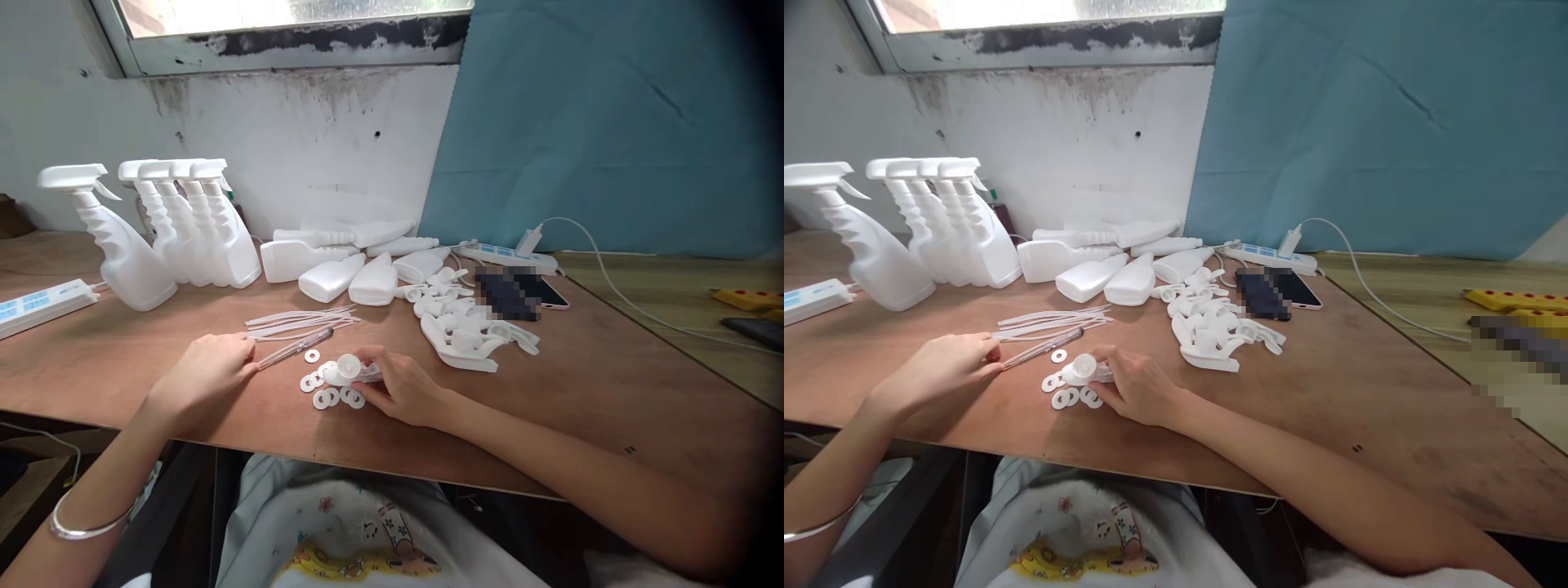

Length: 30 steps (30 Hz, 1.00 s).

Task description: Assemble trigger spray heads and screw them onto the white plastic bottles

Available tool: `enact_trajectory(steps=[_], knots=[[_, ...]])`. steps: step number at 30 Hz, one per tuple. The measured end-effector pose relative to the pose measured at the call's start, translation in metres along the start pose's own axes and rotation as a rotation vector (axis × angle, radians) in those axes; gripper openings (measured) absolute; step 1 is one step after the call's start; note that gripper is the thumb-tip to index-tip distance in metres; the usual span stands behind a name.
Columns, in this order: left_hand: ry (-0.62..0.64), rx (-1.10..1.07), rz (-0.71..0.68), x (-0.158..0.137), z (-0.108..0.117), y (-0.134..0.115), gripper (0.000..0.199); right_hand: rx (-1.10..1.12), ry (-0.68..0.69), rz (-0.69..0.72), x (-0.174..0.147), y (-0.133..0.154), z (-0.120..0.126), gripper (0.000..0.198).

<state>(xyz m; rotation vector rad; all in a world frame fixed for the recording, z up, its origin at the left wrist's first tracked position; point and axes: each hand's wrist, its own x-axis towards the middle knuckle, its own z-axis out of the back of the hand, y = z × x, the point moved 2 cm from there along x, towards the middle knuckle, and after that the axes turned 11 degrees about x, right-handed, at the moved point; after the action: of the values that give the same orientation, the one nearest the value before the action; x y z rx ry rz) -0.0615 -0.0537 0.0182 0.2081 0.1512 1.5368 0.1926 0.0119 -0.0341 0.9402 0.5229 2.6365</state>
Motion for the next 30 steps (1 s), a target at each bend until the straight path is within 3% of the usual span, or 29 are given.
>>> enact_trajectory(steps=[4, 10, 13, 17, 23, 30], knots=[[-0.003, 0.122, 0.028, 0.002, 0.006, -0.014, 0.032, -0.014, 0.006, 0.008, 0.000, 0.000, 0.001, 0.028], [-0.118, 0.022, 0.055, 0.001, 0.010, -0.012, 0.028, -0.010, 0.015, -0.005, 0.000, 0.001, 0.001, 0.029], [-0.225, -0.149, 0.017, 0.001, 0.009, -0.009, 0.021, -0.010, 0.027, -0.020, -0.001, 0.000, 0.000, 0.030], [-0.347, -0.426, 0.043, 0.000, 0.011, -0.011, 0.035, -0.002, 0.020, -0.006, -0.001, 0.000, 0.001, 0.029], [-0.273, -1.071, 0.125, 0.000, 0.024, -0.031, 0.033, 0.002, 0.009, 0.002, 0.001, 0.002, 0.002, 0.028], [-0.257, -1.423, -0.072, 0.013, 0.035, -0.073, 0.024, 0.022, -0.006, 0.004, 0.001, 0.002, 0.001, 0.029]])
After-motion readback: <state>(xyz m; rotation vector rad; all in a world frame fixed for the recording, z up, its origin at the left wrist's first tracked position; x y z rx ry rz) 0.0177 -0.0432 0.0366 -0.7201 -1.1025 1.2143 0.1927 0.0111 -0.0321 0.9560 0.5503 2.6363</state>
